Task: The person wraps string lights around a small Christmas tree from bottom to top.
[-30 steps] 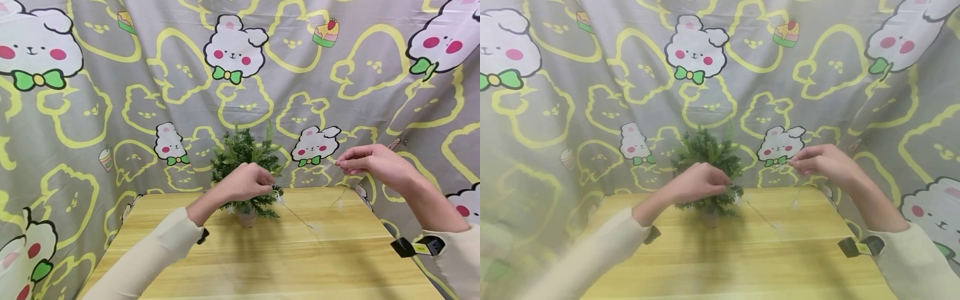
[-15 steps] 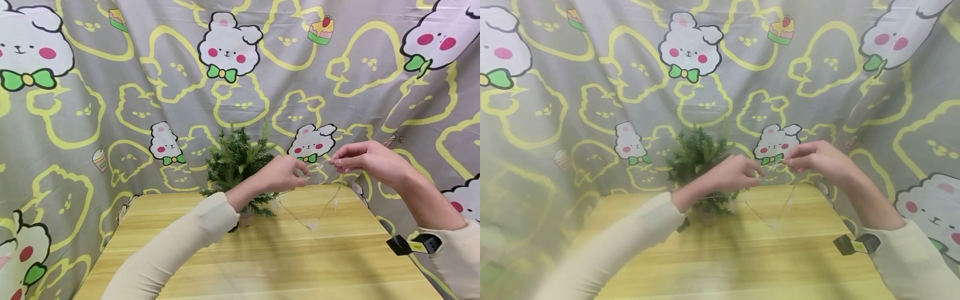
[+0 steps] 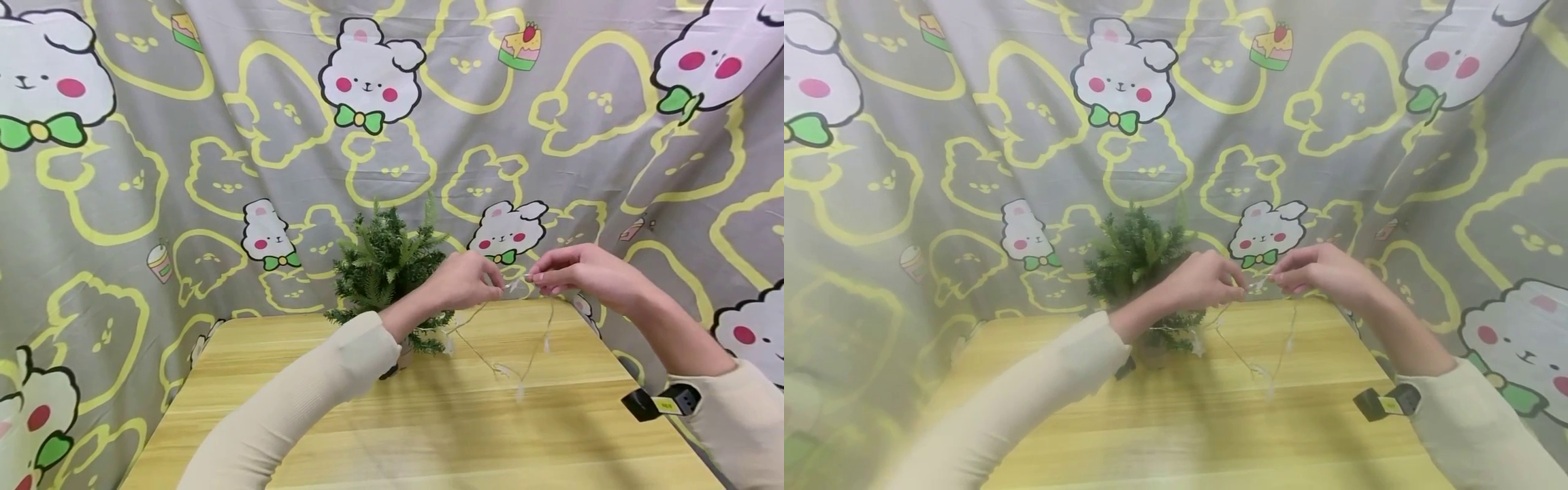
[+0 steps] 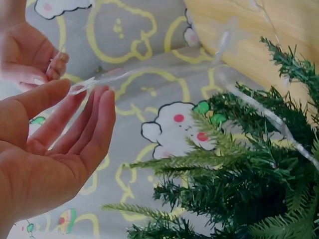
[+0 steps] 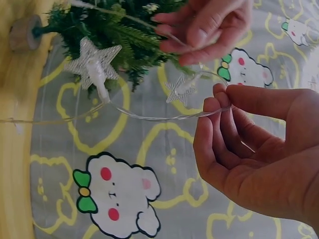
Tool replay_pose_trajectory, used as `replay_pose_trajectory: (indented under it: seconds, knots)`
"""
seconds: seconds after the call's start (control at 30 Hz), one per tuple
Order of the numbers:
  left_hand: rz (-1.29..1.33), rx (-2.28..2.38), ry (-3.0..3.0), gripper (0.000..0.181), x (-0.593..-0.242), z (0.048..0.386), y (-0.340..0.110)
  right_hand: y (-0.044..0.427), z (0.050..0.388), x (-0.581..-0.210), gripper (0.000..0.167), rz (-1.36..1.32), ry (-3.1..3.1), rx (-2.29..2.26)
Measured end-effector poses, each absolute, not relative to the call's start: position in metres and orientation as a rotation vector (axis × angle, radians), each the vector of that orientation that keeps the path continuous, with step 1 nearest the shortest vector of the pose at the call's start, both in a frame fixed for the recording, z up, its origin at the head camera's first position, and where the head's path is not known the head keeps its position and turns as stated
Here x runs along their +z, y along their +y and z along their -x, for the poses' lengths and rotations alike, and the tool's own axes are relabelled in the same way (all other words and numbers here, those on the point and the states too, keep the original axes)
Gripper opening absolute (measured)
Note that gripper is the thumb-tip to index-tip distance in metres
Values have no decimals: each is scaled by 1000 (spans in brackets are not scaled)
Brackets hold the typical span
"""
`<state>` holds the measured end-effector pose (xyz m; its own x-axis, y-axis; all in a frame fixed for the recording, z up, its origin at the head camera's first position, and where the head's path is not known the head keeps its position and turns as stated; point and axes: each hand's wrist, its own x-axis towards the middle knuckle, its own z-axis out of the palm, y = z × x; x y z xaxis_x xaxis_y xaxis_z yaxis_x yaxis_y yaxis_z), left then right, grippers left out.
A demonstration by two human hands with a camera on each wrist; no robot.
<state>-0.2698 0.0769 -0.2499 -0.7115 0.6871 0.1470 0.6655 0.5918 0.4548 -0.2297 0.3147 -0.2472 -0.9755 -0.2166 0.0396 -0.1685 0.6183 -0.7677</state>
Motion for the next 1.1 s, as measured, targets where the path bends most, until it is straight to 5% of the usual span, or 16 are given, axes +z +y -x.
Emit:
replay_pose_trajectory:
  seconds: [1.1]
  knots:
    - [-1010, 953, 3029, 11, -226, 321, 72, 296, 253, -253, 26, 395, 2457, -1477]
